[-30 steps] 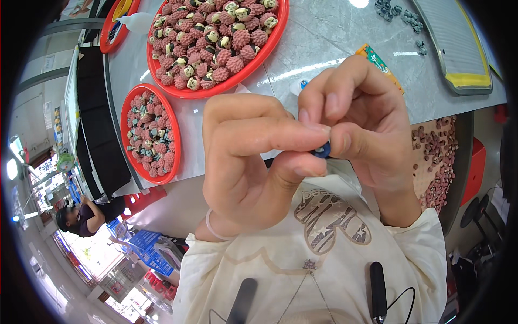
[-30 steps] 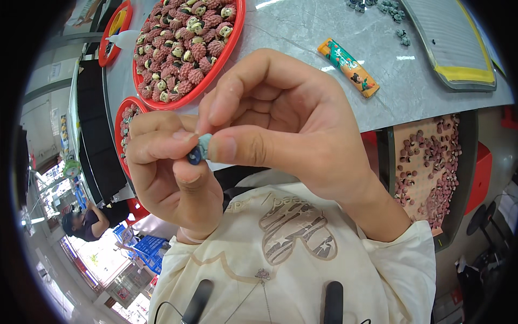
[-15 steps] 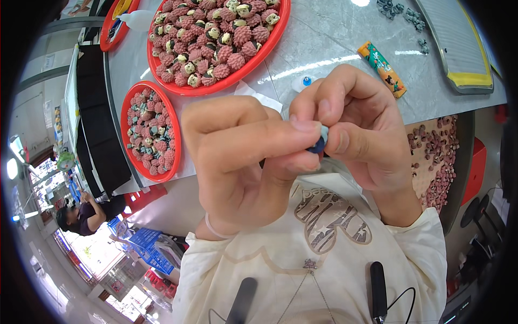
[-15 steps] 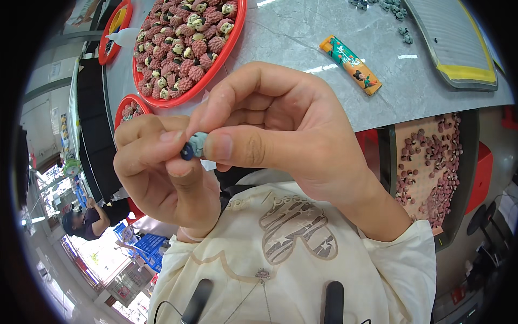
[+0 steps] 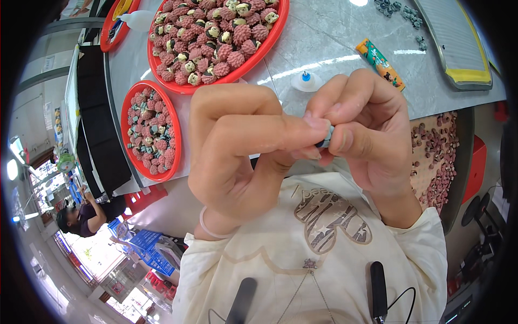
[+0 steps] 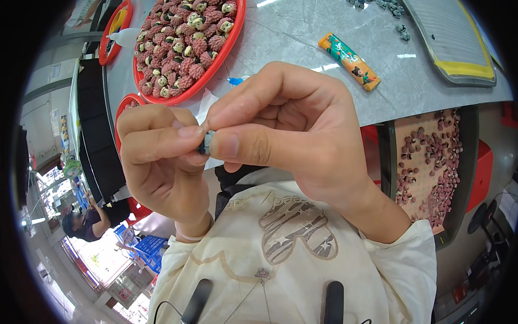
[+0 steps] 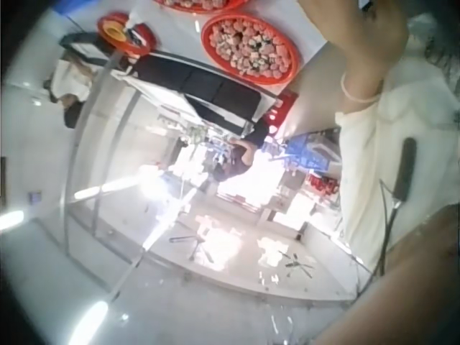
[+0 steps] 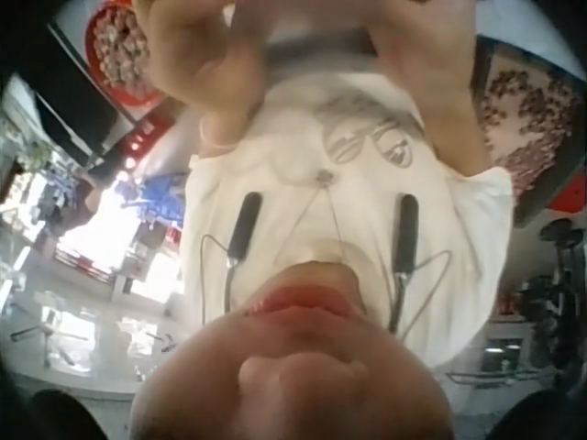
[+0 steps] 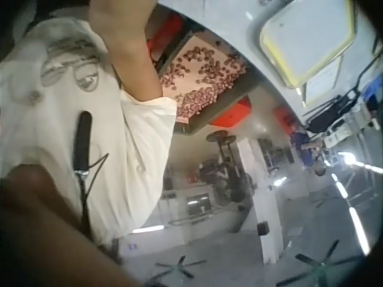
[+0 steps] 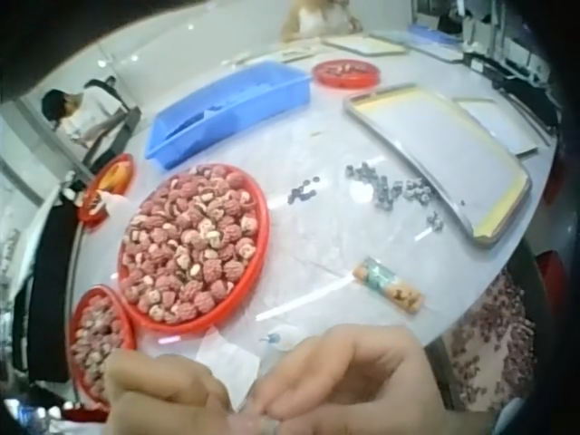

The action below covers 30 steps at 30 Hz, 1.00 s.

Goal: The person attaches small rings onto plastic parts by hand. The person then applies glue to figurine heads with a squeeze bottle, connects the assembled parts to the heads, and places the figurines into a tray.

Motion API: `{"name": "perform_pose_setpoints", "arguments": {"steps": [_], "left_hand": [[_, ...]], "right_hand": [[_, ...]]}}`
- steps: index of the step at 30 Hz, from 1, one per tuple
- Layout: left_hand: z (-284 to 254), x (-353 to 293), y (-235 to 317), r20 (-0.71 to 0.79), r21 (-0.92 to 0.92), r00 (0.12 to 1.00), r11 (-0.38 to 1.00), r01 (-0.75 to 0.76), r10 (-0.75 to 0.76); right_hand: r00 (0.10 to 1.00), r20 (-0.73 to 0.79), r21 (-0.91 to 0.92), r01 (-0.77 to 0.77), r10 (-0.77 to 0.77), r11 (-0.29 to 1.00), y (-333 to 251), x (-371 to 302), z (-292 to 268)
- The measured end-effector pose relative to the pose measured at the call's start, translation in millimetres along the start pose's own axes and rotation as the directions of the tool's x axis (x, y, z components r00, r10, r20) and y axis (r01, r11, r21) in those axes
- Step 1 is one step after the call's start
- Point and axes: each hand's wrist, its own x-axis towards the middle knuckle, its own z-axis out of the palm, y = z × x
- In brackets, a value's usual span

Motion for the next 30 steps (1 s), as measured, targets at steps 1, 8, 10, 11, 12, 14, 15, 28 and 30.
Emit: {"name": "perform_pose_setpoints", "arguments": {"steps": [1, 8, 10, 11, 12, 14, 15, 28, 30], "left_hand": [[-1.6, 0.2, -0.1, 0.026, -0.020, 1.000, 1.000, 0.005, -0.005], [-9.4, 4.2, -7.9, 0.048, -0.043, 0.997, 0.997, -0.057, 0.059], [-9.0, 6.7, -7.3, 0.076, -0.005, 0.991, 0.994, -0.106, 0.107], [-5.5, 8.4, -4.6, 0.031, -0.022, 0.996, 0.996, -0.084, 0.085], [-2.5, 9.9, -1.9, -0.013, -0.042, 0.998, 0.997, -0.064, 0.064], [-0.9, 12.0, -0.1, 0.019, -0.028, 0.998, 0.998, -0.065, 0.065], [0.1, 13.3, 0.7, 0.052, -0.003, 0.997, 0.998, -0.055, 0.055], [-15.2, 109.4, -21.7, 0.385, 0.192, 0.922, 0.973, -0.130, 0.047], [-5.1, 129.2, -35.0, 0.464, 0.197, 0.886, 0.977, -0.077, -0.024]], "right_hand": [[1.000, 0.001, -0.001, 0.000, 0.000, 1.000, 0.0, -0.1, -0.7], [0.993, 0.060, -0.036, 0.104, -0.102, 0.994, 2.9, 2.8, 0.0], [0.990, 0.070, -0.060, 0.130, -0.125, 0.990, -0.7, 2.2, 0.3], [0.993, 0.074, -0.054, 0.100, -0.096, 0.994, -3.8, 1.2, 0.1], [0.995, 0.076, -0.049, 0.072, -0.068, 0.996, -7.1, 0.1, -0.1], [0.995, 0.077, -0.058, 0.073, -0.069, 0.996, -11.5, -1.7, -2.9], [0.995, 0.078, -0.058, 0.064, -0.059, 0.996, -13.8, -2.2, -5.4], [0.841, -0.279, -0.818, 0.044, -0.463, 0.573, -102.9, 18.1, -91.5], [0.818, -0.259, -0.879, 0.021, -0.514, 0.477, -100.7, 20.0, -97.9]]}}
